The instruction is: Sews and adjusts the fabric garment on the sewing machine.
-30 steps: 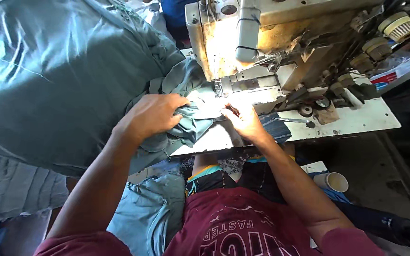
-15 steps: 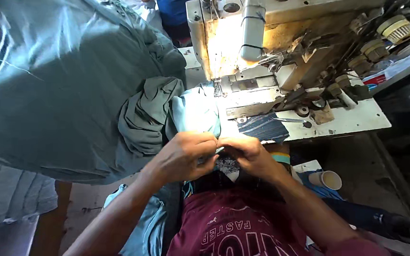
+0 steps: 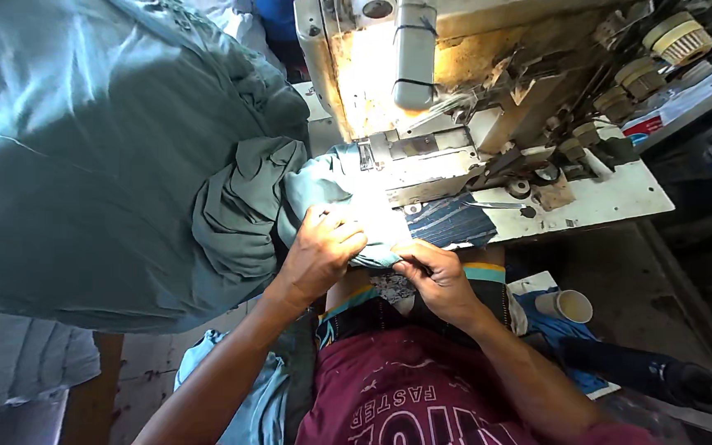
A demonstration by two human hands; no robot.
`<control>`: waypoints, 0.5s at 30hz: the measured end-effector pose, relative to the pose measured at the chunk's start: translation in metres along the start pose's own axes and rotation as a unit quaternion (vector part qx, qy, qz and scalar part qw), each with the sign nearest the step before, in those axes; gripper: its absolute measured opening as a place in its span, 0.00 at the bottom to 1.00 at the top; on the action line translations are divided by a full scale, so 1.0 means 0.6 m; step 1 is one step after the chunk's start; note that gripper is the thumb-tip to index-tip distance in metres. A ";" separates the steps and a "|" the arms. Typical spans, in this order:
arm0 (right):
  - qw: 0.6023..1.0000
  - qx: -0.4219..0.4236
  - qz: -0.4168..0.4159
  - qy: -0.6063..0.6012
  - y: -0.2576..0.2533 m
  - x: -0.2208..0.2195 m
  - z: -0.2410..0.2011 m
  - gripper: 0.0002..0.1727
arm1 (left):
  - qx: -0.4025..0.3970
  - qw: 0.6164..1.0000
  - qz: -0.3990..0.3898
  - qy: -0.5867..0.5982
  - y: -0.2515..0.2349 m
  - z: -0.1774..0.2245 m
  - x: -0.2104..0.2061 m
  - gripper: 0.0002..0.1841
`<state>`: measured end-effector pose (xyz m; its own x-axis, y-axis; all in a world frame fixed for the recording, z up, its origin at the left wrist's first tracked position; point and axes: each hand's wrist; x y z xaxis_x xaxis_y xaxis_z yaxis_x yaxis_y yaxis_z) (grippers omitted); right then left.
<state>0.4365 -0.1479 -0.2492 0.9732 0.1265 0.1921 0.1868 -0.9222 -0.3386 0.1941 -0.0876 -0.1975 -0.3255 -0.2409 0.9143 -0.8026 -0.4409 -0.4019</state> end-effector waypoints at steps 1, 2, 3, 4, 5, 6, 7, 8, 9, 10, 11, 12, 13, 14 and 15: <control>1.000 -0.007 0.004 -0.004 -0.004 -0.001 0.001 0.08 | 0.002 1.000 -0.005 -0.002 -0.002 -0.002 0.004 0.09; 1.000 -0.014 0.008 -0.006 -0.009 -0.002 0.003 0.08 | 0.005 1.000 -0.008 -0.005 -0.005 -0.004 0.008 0.09; 1.000 -0.020 0.012 -0.006 -0.016 -0.004 0.005 0.08 | 0.007 1.000 -0.008 -0.009 -0.010 -0.009 0.011 0.09; 0.999 -0.027 0.018 -0.008 -0.023 -0.006 0.007 0.08 | 0.010 1.000 -0.008 -0.013 -0.016 -0.013 0.015 0.10; 0.999 -0.036 0.022 -0.013 -0.032 -0.007 0.008 0.07 | 0.012 1.000 -0.010 -0.021 -0.021 -0.019 0.019 0.10; 0.998 -0.048 0.026 -0.018 -0.040 -0.008 0.009 0.07 | 0.010 0.999 -0.010 -0.032 -0.027 -0.026 0.023 0.10; 0.997 -0.060 0.030 -0.023 -0.049 -0.009 0.011 0.07 | 0.009 0.999 -0.013 -0.042 -0.033 -0.033 0.027 0.10; 0.996 -0.072 0.035 -0.028 -0.058 -0.011 0.012 0.06 | 0.008 0.999 -0.013 -0.050 -0.038 -0.040 0.032 0.10; 0.996 -0.079 0.038 -0.030 -0.067 -0.012 0.014 0.05 | 0.008 0.998 -0.012 -0.054 -0.042 -0.046 0.038 0.10; 0.996 -0.080 0.041 -0.028 -0.077 -0.013 0.015 0.05 | 0.007 0.998 -0.011 -0.057 -0.047 -0.052 0.044 0.10; 0.996 -0.072 0.044 -0.027 -0.087 -0.014 0.016 0.05 | 0.001 0.998 -0.014 -0.057 -0.052 -0.060 0.051 0.11; 0.997 -0.059 0.046 -0.024 -0.097 -0.016 0.017 0.04 | -0.004 0.998 -0.027 -0.059 -0.057 -0.068 0.059 0.10; 0.998 -0.045 0.046 -0.024 -0.106 -0.017 0.017 0.04 | -0.006 0.997 -0.049 -0.061 -0.062 -0.077 0.068 0.10; 0.998 -0.032 0.045 -0.025 -0.115 -0.018 0.018 0.04 | -0.001 0.995 -0.076 -0.059 -0.066 -0.087 0.080 0.09; 0.999 -0.023 0.041 -0.025 -0.122 -0.018 0.019 0.04 | 0.012 0.993 -0.103 -0.059 -0.067 -0.097 0.093 0.08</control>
<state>0.4141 -0.0776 -0.2368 0.9908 0.0663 0.1176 0.0999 -0.9461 -0.3079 0.1795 -0.0331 -0.1275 -0.0925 -0.2425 0.9657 -0.8338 -0.5113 -0.2083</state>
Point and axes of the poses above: each hand's wrist, its own y-axis away from the middle knuckle, its own x-axis out of the back of the hand, z = x × y, and after that the axes turned 6 degrees about -x, right-handed
